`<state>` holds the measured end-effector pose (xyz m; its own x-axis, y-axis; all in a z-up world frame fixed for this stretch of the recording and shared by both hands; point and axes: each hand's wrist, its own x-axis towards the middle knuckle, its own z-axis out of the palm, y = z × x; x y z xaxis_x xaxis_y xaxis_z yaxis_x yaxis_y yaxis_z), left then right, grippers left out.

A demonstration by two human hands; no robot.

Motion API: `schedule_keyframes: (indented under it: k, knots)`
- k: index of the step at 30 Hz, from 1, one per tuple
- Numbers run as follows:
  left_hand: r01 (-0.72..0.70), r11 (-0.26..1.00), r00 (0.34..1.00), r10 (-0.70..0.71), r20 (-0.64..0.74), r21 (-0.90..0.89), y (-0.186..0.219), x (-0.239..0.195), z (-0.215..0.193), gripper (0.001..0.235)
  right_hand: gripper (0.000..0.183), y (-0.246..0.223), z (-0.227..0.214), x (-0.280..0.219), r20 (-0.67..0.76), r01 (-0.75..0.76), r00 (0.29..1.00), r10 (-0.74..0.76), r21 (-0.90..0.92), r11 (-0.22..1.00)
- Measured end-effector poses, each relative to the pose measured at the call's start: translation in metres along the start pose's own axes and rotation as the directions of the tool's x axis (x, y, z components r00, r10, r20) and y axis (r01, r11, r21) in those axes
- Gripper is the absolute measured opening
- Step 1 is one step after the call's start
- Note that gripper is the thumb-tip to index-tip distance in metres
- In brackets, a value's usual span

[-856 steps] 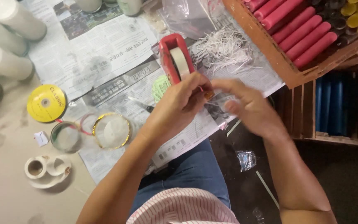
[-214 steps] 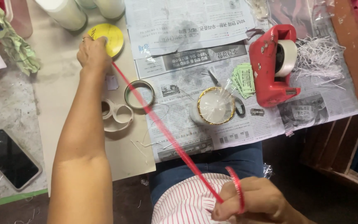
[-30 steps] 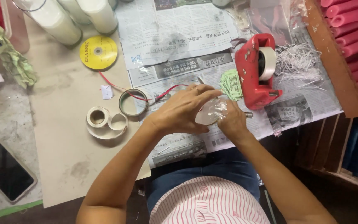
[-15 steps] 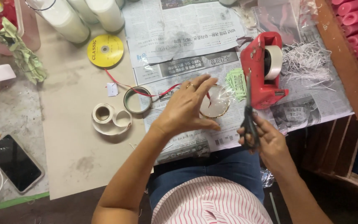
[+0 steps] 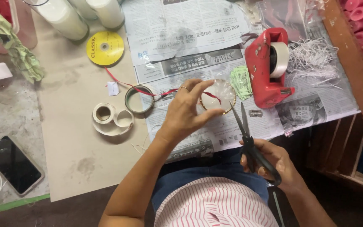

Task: Wrapping a candle in plastic film and adding a decorative gold ring.

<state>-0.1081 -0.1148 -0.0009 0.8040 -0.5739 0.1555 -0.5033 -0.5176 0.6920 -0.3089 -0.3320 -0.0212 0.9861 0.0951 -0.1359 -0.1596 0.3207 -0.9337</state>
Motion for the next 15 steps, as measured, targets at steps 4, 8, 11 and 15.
schedule_keyframes:
  k: [4,8,11,15]
  knots:
    - [-0.129,0.981,0.989,0.118,-0.085,-0.145,-0.01,0.003,-0.009,0.024,0.074,0.008,-0.003,0.005,0.036,-0.048,0.998,0.047,0.026,0.999]
    - [-0.086,0.977,0.994,0.071,-0.078,-0.197,-0.005,0.004,-0.014,0.002,0.077,0.016,0.003,0.015,0.076,-0.105,0.992,0.104,0.01,0.994]
    - [-0.136,0.97,0.981,0.103,-0.167,-0.2,-0.02,0.001,-0.005,0.009,0.079,0.027,0.013,0.03,0.06,0.044,0.997,-0.043,-0.025,0.999]
    - [-0.096,0.98,0.984,0.067,-0.166,-0.172,-0.018,-0.006,-0.005,0.018,0.076,0.029,0.017,0.043,0.069,0.038,0.997,-0.037,-0.01,0.999]
